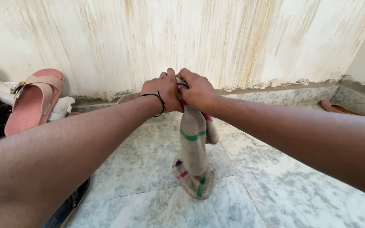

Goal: The person wipes a pink flat shoe with a cloth, cleaning the interior and exterior surfaces. They rotate the shoe to wipe different sides and the sole, then place it aside and repeat the process on a second pink flat shoe.

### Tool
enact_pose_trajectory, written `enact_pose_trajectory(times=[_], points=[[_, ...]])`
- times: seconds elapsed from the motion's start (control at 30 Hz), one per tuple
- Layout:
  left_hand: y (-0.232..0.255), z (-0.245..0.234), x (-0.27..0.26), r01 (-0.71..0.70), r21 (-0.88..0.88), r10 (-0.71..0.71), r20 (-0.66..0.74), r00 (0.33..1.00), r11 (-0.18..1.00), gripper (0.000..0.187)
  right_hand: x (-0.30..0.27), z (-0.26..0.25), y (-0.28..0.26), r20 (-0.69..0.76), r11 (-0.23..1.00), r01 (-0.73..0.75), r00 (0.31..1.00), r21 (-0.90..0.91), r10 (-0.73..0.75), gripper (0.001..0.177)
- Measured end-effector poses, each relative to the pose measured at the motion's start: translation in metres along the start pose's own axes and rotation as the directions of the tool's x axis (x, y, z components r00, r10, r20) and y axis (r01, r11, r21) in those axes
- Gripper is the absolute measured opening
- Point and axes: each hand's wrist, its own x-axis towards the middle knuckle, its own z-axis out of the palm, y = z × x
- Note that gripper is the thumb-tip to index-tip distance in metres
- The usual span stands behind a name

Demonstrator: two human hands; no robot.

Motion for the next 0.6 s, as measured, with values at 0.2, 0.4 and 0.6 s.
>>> enact_pose_trajectory(times=[0.2,0.4,0.6], points=[[0.013,-0.003,0.001,-0.043,0.002,0.043,0.022,0.999,0.999,0.104,0.002,-0.024,0.022,-0.124,0.924,-0.36,0.918,0.131,0.376,0.024],[0.014,0.0,0.001,0.016,-0.005,-0.016,0.055,0.998,1.0,0.104,-0.004,-0.037,0.023,0.069,0.921,-0.292,0.956,0.259,0.284,0.027],[0.012,-0.002,0.006,0.05,-0.075,-0.05,0.006,0.999,0.996,0.096,-0.004,-0.018,-0.001,0.045,0.996,0.021,0.999,-0.092,-0.017,0.022]])
